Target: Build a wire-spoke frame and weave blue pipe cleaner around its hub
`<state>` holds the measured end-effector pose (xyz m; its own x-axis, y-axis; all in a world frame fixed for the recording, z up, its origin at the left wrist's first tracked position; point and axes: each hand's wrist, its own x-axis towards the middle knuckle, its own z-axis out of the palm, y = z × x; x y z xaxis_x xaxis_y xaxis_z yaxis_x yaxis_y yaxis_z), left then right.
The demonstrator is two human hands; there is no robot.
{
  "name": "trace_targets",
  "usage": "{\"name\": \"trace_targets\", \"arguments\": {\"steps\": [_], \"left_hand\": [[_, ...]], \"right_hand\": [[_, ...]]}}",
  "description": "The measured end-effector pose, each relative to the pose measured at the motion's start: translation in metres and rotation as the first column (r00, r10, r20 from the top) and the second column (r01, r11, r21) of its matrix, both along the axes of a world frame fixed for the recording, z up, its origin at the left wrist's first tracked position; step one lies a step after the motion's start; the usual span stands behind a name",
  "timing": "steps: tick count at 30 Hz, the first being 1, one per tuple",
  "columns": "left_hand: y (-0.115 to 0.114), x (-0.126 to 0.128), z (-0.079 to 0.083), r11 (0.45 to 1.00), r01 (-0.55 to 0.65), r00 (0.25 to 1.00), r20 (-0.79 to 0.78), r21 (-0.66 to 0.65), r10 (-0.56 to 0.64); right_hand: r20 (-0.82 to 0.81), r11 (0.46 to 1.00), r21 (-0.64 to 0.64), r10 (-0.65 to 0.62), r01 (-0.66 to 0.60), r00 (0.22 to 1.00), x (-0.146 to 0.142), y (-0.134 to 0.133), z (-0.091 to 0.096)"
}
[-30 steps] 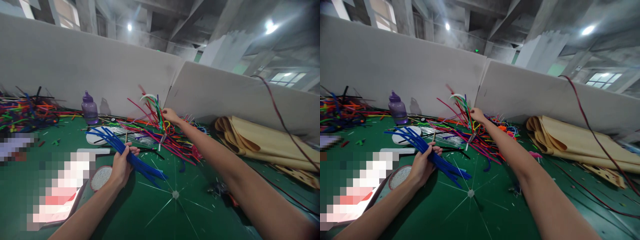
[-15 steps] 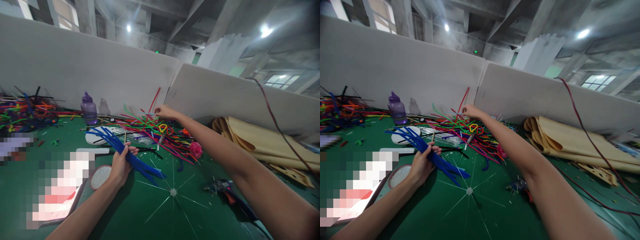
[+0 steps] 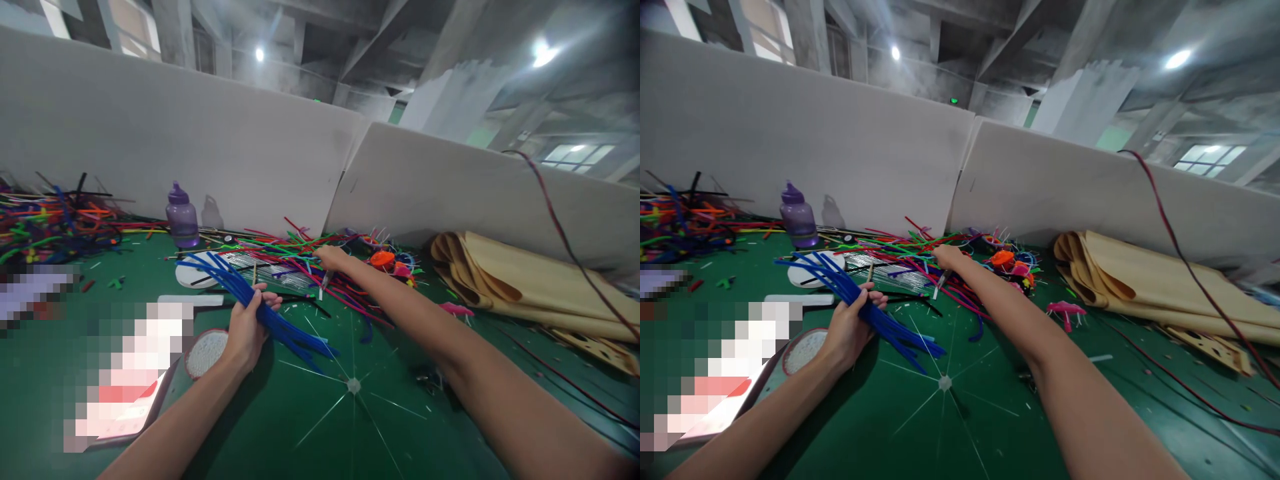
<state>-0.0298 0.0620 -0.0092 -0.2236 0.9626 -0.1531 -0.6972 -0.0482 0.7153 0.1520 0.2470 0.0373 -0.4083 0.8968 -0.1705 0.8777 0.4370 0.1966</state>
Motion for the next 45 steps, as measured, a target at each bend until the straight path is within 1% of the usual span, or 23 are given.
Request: {"name": "trace_targets", "arguments": {"steps": [3,5,7,10,14,18,20,22,23,25,27,28,30,31,32,33,34,35,36,37,39,42,45], "left_hand": [[0.001,0.000,-0.001,1.000,-0.004,1.000,-0.004,-0.009,0.004],[0.002,0.000,-0.001,1.000,-0.011,1.000,0.004,-0.014,0.011],[0.002,0.000,-0.001,1.000,-0.012,1.000,0.009,-0.020,0.012],[0.002,0.000,-0.001,1.000,-0.009,1.000,0.000,-0.029,0.009],[0.002,-0.001,-0.001,1.000,0.004,1.000,-0.007,-0.009,-0.004],[0.002,-0.002,-0.001,1.000,0.012,1.000,-0.001,-0.015,-0.012],[0.002,-0.001,0.000,1.000,0.009,1.000,0.010,-0.016,-0.009],[0.001,-0.001,0.000,1.000,-0.001,1.000,0.020,-0.006,0.001],[0.001,-0.001,0.000,1.000,-0.006,1.000,0.024,-0.002,0.006],[0.001,-0.001,0.001,1.000,-0.009,1.000,0.027,0.001,0.009],[0.001,-0.001,0.002,1.000,-0.006,1.000,0.027,0.001,0.006],[0.001,-0.001,0.003,1.000,-0.002,1.000,0.030,0.006,0.002],[0.000,-0.002,0.005,1.000,0.013,0.999,0.050,0.027,-0.014],[0.000,-0.002,0.006,0.999,0.025,0.998,0.065,0.039,-0.027],[0.000,-0.002,0.007,0.998,0.037,0.996,0.082,0.051,-0.041],[0.000,-0.002,0.007,0.997,0.048,0.994,0.099,0.060,-0.054],[0.000,-0.003,0.008,0.996,0.059,0.991,0.115,0.068,-0.066],[0.000,-0.003,0.008,0.996,0.061,0.989,0.132,0.068,-0.069],[0.000,-0.003,0.008,0.997,0.053,0.987,0.149,0.059,-0.062],[0.000,-0.002,0.008,0.998,0.042,0.985,0.163,0.042,-0.048],[0.000,-0.002,0.007,1.000,0.026,0.983,0.182,0.017,-0.029],[0.001,-0.002,0.005,0.999,0.044,0.983,0.179,0.031,-0.048],[0.003,0.000,0.001,0.996,0.050,0.986,0.154,0.078,-0.062]], "right_hand": [[-0.076,0.999,0.036,-0.022,0.025,0.997,0.002,0.004,-0.008],[-0.153,0.997,0.058,-0.046,0.055,0.987,0.005,0.010,-0.005],[-0.257,0.991,0.088,-0.071,0.097,0.964,0.008,0.019,0.005],[-0.447,0.972,0.152,-0.094,0.179,0.890,0.010,0.032,0.030],[-0.673,0.927,0.239,-0.056,0.288,0.738,0.009,0.040,0.073],[-0.811,0.872,0.325,0.058,0.366,0.582,0.009,0.039,0.117],[-0.905,0.856,0.359,0.223,0.372,0.362,0.010,0.033,0.138],[-0.912,0.850,0.407,0.357,0.335,0.203,0.008,0.022,0.156],[-0.903,0.841,0.430,0.399,0.328,0.159,0.006,0.014,0.163],[-0.871,0.808,0.487,0.479,0.331,0.110,-0.003,-0.004,0.172],[-0.860,0.820,0.507,0.503,0.265,0.087,-0.016,-0.023,0.171],[-0.874,0.855,0.485,0.473,0.183,0.107,-0.025,-0.033,0.168],[-0.880,0.871,0.472,0.457,0.135,0.129,-0.043,-0.051,0.154],[-0.888,0.892,0.445,0.426,0.081,0.175,-0.052,-0.060,0.145],[-0.879,0.931,0.366,0.352,-0.019,0.321,-0.061,-0.070,0.134],[-0.835,0.953,0.283,0.299,-0.105,0.463,-0.070,-0.079,0.123],[-0.764,0.959,0.206,0.283,-0.196,0.580,-0.077,-0.088,0.111],[-0.680,0.949,0.131,0.296,-0.285,0.671,-0.084,-0.096,0.099],[-0.619,0.937,0.100,0.323,-0.336,0.716,-0.089,-0.104,0.088],[-0.578,0.917,0.067,0.357,-0.393,0.734,-0.094,-0.110,0.078],[-0.532,0.907,0.015,0.364,-0.421,0.765,-0.102,-0.119,0.061],[-0.446,0.891,0.071,0.430,-0.448,0.785,-0.112,-0.123,0.046],[-0.415,0.884,0.109,0.455,-0.454,0.788,-0.119,-0.121,0.038]]}}
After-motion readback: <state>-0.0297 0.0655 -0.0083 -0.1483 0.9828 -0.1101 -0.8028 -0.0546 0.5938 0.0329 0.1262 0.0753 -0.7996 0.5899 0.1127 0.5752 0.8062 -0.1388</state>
